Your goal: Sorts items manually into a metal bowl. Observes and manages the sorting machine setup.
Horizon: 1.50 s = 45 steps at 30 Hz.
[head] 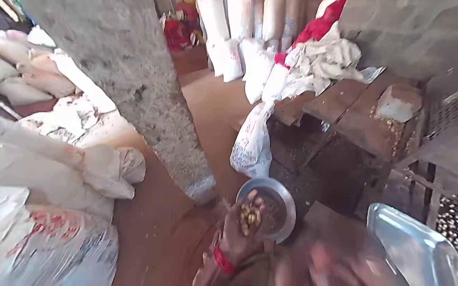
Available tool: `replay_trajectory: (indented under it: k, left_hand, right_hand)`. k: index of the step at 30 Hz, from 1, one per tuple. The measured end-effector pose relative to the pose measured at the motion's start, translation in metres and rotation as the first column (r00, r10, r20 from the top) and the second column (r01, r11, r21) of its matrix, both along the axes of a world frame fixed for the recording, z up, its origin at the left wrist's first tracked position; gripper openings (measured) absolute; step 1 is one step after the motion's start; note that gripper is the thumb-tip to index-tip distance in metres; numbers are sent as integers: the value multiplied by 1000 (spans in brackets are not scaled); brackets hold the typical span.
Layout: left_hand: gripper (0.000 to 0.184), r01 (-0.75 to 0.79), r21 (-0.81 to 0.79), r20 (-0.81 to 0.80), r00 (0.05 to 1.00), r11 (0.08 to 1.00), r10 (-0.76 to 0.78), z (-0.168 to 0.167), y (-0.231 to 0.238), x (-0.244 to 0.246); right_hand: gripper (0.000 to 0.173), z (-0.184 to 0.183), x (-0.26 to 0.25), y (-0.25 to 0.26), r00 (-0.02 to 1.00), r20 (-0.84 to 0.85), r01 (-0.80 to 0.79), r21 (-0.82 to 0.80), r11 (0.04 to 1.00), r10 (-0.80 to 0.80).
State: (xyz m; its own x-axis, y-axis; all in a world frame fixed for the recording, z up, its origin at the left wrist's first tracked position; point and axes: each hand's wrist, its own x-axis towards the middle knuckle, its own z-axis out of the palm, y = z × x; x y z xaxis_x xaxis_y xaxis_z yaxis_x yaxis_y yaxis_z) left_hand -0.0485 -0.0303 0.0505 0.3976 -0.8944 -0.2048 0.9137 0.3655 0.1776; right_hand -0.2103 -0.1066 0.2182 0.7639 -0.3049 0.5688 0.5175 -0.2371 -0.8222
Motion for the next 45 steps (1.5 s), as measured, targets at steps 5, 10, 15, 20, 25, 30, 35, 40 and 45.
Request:
replay_trajectory:
  k: [5,10,15,20,25,30,35,40,45]
  left_hand:
    - [53,-68,44,-1,998,997,69,18,10,1]
    - [54,-64,8,-22,998,998,65,11,13,1]
    - [59,-99,-36,32,994,994,100,6,19,1]
    - [62,-68,-34,8,998,997,69,-1,21,-6]
    - [58,-45,-8,-45,998,999,45,2,21,-10]
    - [56,-47,85,-150,987,995,59,8,19,-14]
    - [60,-27,122,-87,996,992,38,6,18,-13]
    - [59,-33,157,-110,993,987,50,4,15,-10]
    - [58,-19,267,-57,998,964,35,-5,11,-9]
  right_hand:
    - [23,-90,38,-28,905,-71,351,-432,831,-420]
    - [23,-130,51,-21,795,-72,416,-658,628,-602]
    - [22,-139,64,-7,834,-85,361,-662,657,-545]
    - [26,-144,74,7,819,-141,284,-742,608,-556]
    - [15,-145,78,4,817,-156,256,-765,591,-555]
    - [13,-156,81,-2,826,-85,305,-763,569,-557]
    - [24,-153,79,-15,866,-200,318,-488,813,-458]
    - [23,-149,70,-35,877,-311,310,-216,926,-366]
    - [12,-155,62,-35,932,-279,256,46,966,-233]
